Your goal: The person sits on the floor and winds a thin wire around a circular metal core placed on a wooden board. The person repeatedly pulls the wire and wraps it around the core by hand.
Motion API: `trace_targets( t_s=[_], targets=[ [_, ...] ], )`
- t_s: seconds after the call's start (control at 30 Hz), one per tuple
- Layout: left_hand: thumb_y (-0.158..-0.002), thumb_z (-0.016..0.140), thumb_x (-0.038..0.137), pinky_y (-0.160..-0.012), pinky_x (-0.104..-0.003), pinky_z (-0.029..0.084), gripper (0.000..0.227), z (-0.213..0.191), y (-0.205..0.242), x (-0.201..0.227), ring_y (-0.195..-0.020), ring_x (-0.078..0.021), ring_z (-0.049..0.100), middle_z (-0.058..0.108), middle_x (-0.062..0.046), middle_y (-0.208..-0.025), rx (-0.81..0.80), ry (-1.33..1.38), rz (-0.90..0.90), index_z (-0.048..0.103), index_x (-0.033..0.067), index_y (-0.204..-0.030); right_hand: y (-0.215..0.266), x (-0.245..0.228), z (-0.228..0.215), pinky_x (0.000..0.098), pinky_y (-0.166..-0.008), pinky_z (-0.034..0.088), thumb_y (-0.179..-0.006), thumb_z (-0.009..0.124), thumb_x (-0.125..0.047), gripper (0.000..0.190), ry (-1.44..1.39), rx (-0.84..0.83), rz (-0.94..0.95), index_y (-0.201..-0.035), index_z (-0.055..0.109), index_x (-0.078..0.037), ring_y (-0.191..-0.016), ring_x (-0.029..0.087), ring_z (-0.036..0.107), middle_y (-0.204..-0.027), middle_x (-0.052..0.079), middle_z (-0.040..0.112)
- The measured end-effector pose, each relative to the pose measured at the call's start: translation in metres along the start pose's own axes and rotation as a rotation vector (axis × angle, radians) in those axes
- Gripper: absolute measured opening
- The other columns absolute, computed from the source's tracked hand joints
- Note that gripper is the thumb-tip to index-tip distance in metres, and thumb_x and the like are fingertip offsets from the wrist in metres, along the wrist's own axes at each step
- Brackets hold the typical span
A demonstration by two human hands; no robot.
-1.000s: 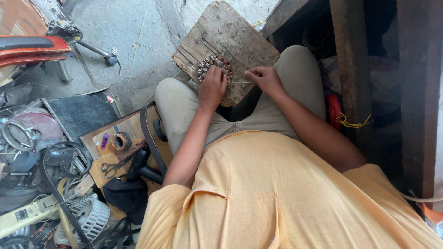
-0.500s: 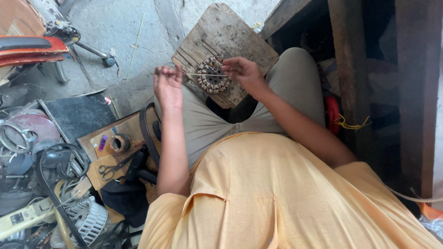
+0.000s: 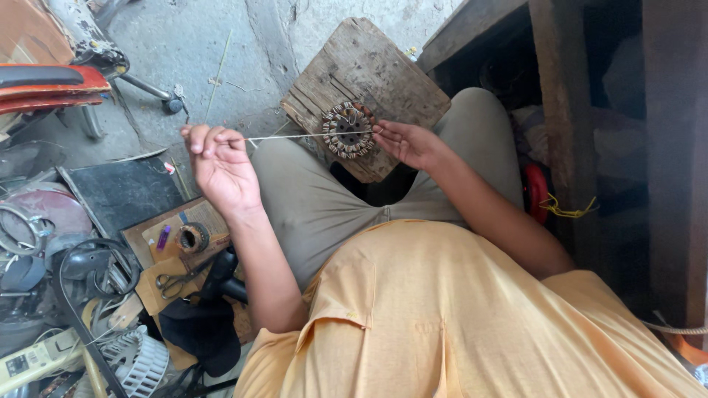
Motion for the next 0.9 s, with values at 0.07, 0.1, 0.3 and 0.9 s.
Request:
trace_targets(
  t_s=[0.07,0.1,0.3,0.9],
  targets=[
    [-0.106,0.052,-0.004,-0.097,-0.024,0.048,0.023,0.016,0.004,0.006,-0.083,-0.0045,0.051,0.051,0.004,-0.098,-0.022,-0.038,-0.001,0.055,0.0085,-0.124,0.011,0.007,0.003,0.0386,-0.101,0.053,-0.102,0.056,-0.013,0.042,-0.067,-0.022,0.048,-0.139,0.05,0.006,-0.121,0.029,0.065,-0.135,0.02,0.062],
    [-0.105,0.052,-0.005,-0.098,-0.024,0.048,0.024,0.022,0.005,0.006,-0.083,-0.0043,0.05,0.051,0.004,-0.099,-0.036,-0.057,-0.002,0.055,0.009,-0.125,0.016,0.005,0.008,0.0396,-0.104,0.051,-0.103,0.054,-0.013,0.046,-0.082,-0.038,0.043,-0.143,0.045,0.008,-0.127,0.032,0.062,-0.141,0.023,0.058],
    [-0.109,0.051,-0.003,-0.097,-0.025,0.048,0.021,0.041,0.011,-0.005,-0.083,-0.0044,0.049,0.049,0.004,-0.094,-0.041,-0.101,-0.015,0.055,0.0082,-0.127,0.035,0.006,0.036,0.044,-0.11,0.048,-0.11,0.035,-0.031,0.065,-0.339,-0.095,-0.012,-0.155,0.022,0.014,-0.136,0.042,0.053,-0.151,0.035,0.043],
    [-0.103,0.06,-0.006,-0.107,-0.029,0.048,0.024,0.124,0.045,-0.038,-0.082,-0.006,0.051,0.047,0.004,-0.088,-0.125,-0.062,-0.127,0.05,0.0095,-0.118,0.189,-0.035,0.227,0.0371,-0.108,0.05,-0.103,0.065,-0.012,0.044,1.122,-0.36,-0.842,-0.143,0.054,0.0,-0.13,0.027,0.061,-0.141,0.016,0.062]
  ],
)
Point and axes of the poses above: each hand's wrist, its own y-axis away from the middle knuckle, its own z-axis out of the palm, x = y × z, the point moved 8 cm from there along -y, towards the middle knuckle
